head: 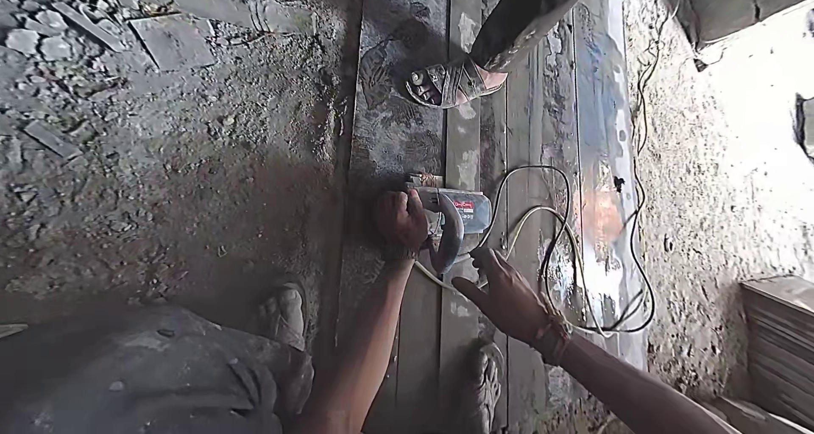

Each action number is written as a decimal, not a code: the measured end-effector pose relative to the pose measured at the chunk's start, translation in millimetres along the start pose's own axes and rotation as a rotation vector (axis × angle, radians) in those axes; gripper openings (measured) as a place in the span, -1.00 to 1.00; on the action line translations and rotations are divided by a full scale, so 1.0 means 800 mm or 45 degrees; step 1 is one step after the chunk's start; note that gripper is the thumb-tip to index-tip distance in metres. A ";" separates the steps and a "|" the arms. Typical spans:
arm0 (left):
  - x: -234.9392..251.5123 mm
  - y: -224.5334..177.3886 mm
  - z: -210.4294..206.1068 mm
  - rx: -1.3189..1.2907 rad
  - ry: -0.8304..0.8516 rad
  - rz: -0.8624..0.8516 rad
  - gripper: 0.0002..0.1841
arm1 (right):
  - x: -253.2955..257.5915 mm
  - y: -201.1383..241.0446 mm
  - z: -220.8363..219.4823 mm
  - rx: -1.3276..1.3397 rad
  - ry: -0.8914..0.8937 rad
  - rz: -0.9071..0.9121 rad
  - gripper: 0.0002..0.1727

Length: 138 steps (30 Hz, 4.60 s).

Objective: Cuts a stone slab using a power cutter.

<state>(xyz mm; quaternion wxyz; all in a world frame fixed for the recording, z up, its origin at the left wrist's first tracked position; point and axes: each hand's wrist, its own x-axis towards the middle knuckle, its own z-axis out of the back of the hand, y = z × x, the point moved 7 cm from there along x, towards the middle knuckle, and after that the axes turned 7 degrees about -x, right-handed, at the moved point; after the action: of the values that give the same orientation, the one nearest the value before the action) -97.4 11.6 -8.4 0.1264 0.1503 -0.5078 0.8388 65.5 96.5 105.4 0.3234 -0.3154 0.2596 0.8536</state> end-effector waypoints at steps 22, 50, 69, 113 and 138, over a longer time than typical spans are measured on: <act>0.010 0.002 -0.013 -0.058 -0.040 -0.040 -0.55 | 0.089 0.030 -0.053 0.788 -1.208 -0.520 -0.65; 0.028 0.006 -0.033 -0.011 0.091 0.004 -0.54 | 0.102 0.040 -0.037 0.709 -1.259 -0.607 -0.50; 0.039 0.010 -0.048 0.025 0.178 0.041 -0.56 | 0.117 0.041 -0.026 0.718 -1.224 -0.596 -0.50; 0.066 0.002 -0.069 0.012 0.266 -0.025 -0.53 | 0.145 0.048 0.002 0.726 -1.210 -0.614 -0.55; 0.094 0.004 -0.092 -0.056 -0.028 -0.092 -0.58 | 0.163 0.048 0.014 0.729 -1.227 -0.554 -0.57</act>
<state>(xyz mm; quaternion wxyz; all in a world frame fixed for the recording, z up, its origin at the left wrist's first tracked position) -177.0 80.0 -14.7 0.1545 0.1748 -0.5218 0.8206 -43.7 128.9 29.8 0.6441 0.1610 0.2328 0.7106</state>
